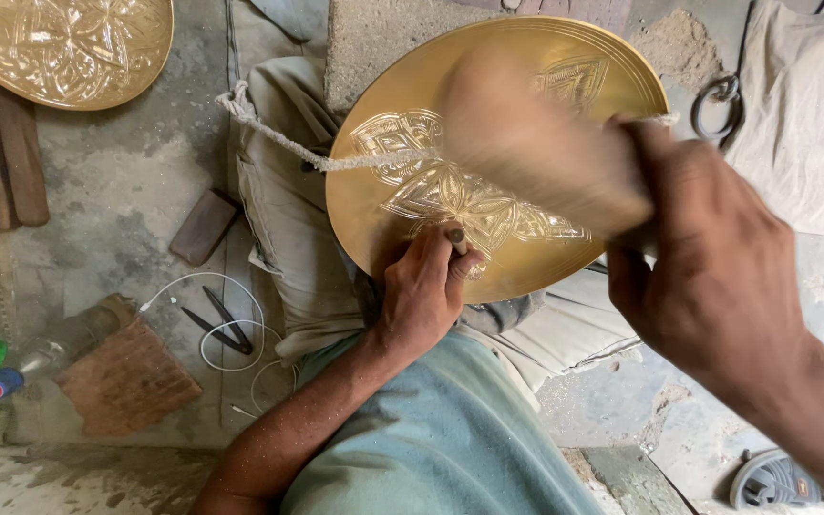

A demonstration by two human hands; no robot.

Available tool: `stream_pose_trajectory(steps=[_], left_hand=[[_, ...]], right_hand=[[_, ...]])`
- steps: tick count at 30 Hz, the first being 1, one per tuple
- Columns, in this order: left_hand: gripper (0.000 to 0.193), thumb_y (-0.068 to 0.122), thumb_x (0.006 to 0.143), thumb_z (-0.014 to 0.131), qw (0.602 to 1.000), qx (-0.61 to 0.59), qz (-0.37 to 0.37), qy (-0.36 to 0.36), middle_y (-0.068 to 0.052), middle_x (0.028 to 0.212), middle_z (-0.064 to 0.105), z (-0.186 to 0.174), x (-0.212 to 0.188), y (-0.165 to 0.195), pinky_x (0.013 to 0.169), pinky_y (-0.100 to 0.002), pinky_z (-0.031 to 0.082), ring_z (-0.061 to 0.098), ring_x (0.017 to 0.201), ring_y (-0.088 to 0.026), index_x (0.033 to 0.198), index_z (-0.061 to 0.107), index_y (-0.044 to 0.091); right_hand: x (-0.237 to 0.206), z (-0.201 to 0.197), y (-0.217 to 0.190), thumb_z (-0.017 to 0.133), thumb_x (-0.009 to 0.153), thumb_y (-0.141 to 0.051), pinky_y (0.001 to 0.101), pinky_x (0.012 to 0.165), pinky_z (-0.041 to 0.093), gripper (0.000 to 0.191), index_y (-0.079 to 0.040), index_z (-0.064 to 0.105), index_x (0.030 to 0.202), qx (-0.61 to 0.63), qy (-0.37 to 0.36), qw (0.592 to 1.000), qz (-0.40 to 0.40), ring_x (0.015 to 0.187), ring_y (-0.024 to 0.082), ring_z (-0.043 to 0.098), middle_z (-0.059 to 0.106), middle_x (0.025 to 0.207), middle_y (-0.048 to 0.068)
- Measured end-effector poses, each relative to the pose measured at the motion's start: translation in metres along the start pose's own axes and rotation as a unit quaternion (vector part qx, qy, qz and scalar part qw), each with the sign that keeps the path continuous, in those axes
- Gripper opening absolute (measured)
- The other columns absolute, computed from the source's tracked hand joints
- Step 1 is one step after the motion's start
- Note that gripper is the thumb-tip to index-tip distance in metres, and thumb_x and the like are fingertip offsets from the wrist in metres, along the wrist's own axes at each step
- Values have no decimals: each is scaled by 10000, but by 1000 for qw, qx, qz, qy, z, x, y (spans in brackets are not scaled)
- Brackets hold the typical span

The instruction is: The person sits on the floor with a brass plate on their lap, holding a small punch against the engraved floral pattern and striking it with a wooden mallet to deepen the embossed design, repositioning the punch repeatedly across the plate surface.

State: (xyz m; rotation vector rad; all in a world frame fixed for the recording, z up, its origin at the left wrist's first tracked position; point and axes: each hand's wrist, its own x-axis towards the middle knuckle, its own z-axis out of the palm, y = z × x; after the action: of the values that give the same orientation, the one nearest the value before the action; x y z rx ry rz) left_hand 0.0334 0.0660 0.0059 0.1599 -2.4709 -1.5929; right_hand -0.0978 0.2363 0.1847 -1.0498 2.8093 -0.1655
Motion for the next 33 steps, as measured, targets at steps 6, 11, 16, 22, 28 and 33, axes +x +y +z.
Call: stream_pose_trajectory(steps=[6, 11, 16, 22, 28, 33], left_hand=[[251, 179, 1022, 697, 1000, -12, 19, 13, -162, 989, 628, -2, 1, -2, 749, -472, 532, 659, 900, -383, 1140, 561, 5], [335, 174, 1004, 706, 1000, -15, -9, -6, -160, 953, 633, -2, 0, -3, 733, -479, 524, 660, 865, -378, 1213, 554, -39], [249, 173, 1024, 735, 1000, -2, 11, 4, -152, 957, 634, -2, 1, -2, 744, -466, 524, 662, 879, -368, 1072, 540, 26], [267, 157, 1034, 690, 1000, -19, 13, 9, -149, 992, 630, -6, 2, 2, 809, -464, 553, 665, 921, -373, 1173, 526, -1], [309, 149, 1024, 677, 999, -41, 3, 5, -199, 1025, 635, -1, -5, -4, 758, -491, 531, 658, 914, -420, 1225, 535, -38], [276, 193, 1017, 710, 999, 23, -12, 24, -215, 964, 652, 5, -11, -9, 743, -521, 509, 650, 870, -452, 1122, 561, -14]], right_hand=[[16, -7, -19, 670, 928, -77, 395, 716, 531, 294, -98, 694, 1220, -124, 37, 991, -42, 744, 222, 663, 706, 894, 75], [13, -8, -16, 707, 961, -174, 335, 792, 502, 272, -280, 688, 1212, -313, 12, 944, -105, 800, 132, 670, 707, 937, -53], [7, -6, -14, 653, 947, -236, 317, 739, 494, 348, -180, 626, 1289, -215, -88, 973, -14, 749, 143, 632, 646, 891, 1], [12, -10, -15, 707, 910, -115, 361, 740, 541, 453, -98, 622, 1354, -173, -5, 985, -25, 778, 194, 665, 706, 965, 65], [23, -15, -29, 742, 916, -95, 394, 755, 554, 362, -144, 657, 1264, -234, 55, 963, -124, 807, 199, 685, 724, 943, 45], [19, -4, -26, 705, 876, -112, 417, 722, 536, 425, -25, 651, 1288, -101, 18, 994, -40, 791, 250, 646, 672, 933, 116]])
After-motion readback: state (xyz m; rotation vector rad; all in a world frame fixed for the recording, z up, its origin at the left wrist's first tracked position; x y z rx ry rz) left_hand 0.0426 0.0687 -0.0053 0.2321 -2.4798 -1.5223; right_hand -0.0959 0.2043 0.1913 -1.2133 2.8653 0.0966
